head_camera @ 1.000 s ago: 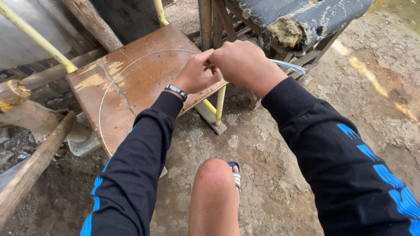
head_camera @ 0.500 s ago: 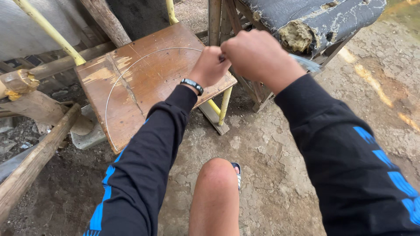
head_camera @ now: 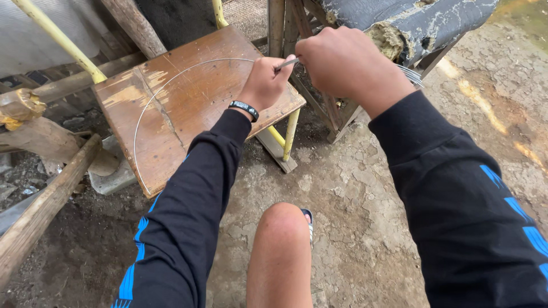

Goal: The person cuts lengths of metal wire from a coil using pliers, then bends the cut pieces into curved shapes using a wooden stool as a guide. The finished curved pieces are placed on the ground.

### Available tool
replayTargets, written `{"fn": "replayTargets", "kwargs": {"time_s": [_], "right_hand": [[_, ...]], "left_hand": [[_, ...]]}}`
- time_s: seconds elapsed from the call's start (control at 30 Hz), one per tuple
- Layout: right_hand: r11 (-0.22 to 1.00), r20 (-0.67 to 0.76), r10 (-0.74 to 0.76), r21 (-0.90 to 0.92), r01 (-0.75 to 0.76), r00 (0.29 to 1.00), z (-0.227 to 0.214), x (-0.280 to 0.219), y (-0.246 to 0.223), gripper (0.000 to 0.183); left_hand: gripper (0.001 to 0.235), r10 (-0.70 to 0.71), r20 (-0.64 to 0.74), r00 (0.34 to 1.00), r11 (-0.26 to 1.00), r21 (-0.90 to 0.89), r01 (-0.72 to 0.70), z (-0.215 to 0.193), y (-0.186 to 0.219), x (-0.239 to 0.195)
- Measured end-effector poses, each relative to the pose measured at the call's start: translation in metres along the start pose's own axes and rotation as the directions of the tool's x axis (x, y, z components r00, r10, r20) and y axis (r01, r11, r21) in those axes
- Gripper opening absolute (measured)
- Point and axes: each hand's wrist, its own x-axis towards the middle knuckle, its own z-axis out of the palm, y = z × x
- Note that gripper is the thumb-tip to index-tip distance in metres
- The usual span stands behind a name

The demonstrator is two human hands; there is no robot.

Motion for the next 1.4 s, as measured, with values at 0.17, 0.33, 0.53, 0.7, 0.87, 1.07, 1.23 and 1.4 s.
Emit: {"fn": "replayTargets", "kwargs": {"time_s": [0.17,0.33,0.53,0.7,0.87,1.07,1.23,1.4], "right_hand": [[0.999,-0.005,-0.047,0.028,0.047,0.999,0.018,-0.004,-0.010,0.012],[0.983,0.133,0.074,0.156,-0.095,0.988,0.024,-0.012,0.001,0.014],[0.725,0.385,0.059,0.618,-0.305,0.921,0.006,-0.053,0.052,0.029],[-0.057,0.517,-0.070,0.851,-0.521,0.853,0.011,-0.112,0.079,0.025],[-0.153,0.442,-0.007,0.886,-0.437,0.897,0.013,-0.167,0.100,0.021],[-0.263,0.481,0.095,0.857,-0.444,0.872,0.014,-0.229,0.110,0.022],[-0.283,0.590,0.269,0.804,-0.523,0.762,0.032,-0.298,0.094,0.038],[-0.442,0.364,0.342,0.876,-0.193,0.867,0.082,-0.369,0.056,0.030]], "left_hand": [[0.046,-0.080,-0.005,0.997,0.997,-0.006,0.080,0.010,-0.006,-0.026],[0.041,-0.047,0.045,0.998,0.999,0.004,0.046,0.014,-0.004,-0.027],[0.033,0.030,0.108,0.994,0.988,0.144,-0.046,0.002,0.010,-0.011],[0.042,0.113,0.228,0.967,0.968,0.195,-0.160,0.018,0.038,0.014],[0.043,0.086,0.320,0.943,0.967,0.199,-0.156,0.048,0.074,0.030],[0.044,0.188,0.434,0.881,0.938,0.188,-0.292,0.099,0.101,0.044],[0.044,0.159,0.622,0.767,0.914,0.201,-0.352,0.146,0.117,0.048],[0.026,0.526,0.618,0.584,0.778,-0.073,-0.624,0.203,0.136,0.035]]}}
